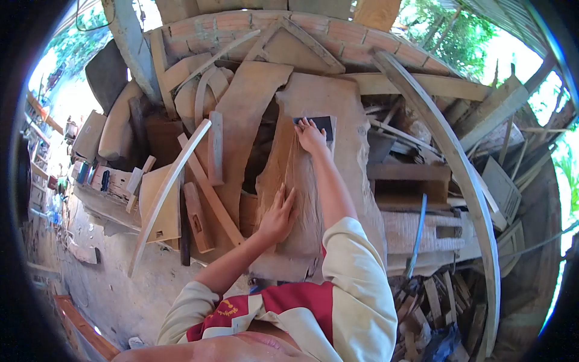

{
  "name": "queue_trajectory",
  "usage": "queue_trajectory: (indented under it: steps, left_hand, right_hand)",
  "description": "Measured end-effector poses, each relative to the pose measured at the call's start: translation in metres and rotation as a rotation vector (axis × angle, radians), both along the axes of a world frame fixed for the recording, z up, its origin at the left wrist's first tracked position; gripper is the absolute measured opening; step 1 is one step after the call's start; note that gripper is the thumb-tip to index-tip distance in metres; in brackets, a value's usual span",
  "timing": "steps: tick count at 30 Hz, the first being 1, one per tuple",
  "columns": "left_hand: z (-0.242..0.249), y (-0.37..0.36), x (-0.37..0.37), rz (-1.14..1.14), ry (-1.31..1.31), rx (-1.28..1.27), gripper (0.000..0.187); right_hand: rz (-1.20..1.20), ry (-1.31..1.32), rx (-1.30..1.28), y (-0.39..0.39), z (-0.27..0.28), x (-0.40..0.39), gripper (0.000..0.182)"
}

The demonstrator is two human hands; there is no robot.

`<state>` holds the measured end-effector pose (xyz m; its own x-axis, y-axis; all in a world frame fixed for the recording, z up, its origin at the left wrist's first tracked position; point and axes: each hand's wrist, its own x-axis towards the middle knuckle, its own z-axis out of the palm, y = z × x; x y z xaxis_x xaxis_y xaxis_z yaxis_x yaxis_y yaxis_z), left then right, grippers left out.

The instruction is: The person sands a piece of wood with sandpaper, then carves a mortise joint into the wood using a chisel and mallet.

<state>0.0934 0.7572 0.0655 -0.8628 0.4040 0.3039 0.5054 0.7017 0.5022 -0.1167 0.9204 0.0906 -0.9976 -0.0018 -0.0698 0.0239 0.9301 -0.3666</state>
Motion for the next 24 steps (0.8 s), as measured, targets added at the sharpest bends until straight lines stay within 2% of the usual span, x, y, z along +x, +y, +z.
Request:
queue_trajectory:
  steps: [1, 3, 7, 12, 15, 18, 24]
  left_hand:
    - [0.009, -0.001, 0.0, 0.017, 0.006, -0.008, 0.056]
    - [0.028, -0.005, 0.003, -0.014, -0.291, 0.067, 0.052]
    - [0.034, -0.001, 0.003, 0.02, -0.33, 0.009, 0.051]
    - [0.037, -0.004, 0.005, -0.01, -0.339, -0.021, 0.053]
    - [0.038, -0.002, 0.008, 0.02, -0.356, -0.028, 0.053]
    - [0.039, 0.0, 0.01, 0.057, -0.343, -0.084, 0.052]
    - [0.015, -0.007, 0.011, 0.068, -0.307, 0.09, 0.05]
  right_hand:
    - [0.017, 0.006, -0.008, 0.002, -0.003, -0.019, 0.049]
    - [-0.009, 0.008, 0.035, 0.006, -0.012, -0.05, 0.049]
    - [0.009, -0.018, 0.078, 0.008, -0.015, -0.078, 0.048]
    - [0.073, 0.002, 0.051, 0.012, -0.003, -0.052, 0.046]
    - [0.166, 0.009, 0.099, 0.012, 0.0, 0.001, 0.045]
    - [0.209, 0.071, 0.142, 0.002, 0.017, 0.106, 0.043]
    - [0.038, -0.031, -0.013, -0.009, 0.038, 0.308, 0.042]
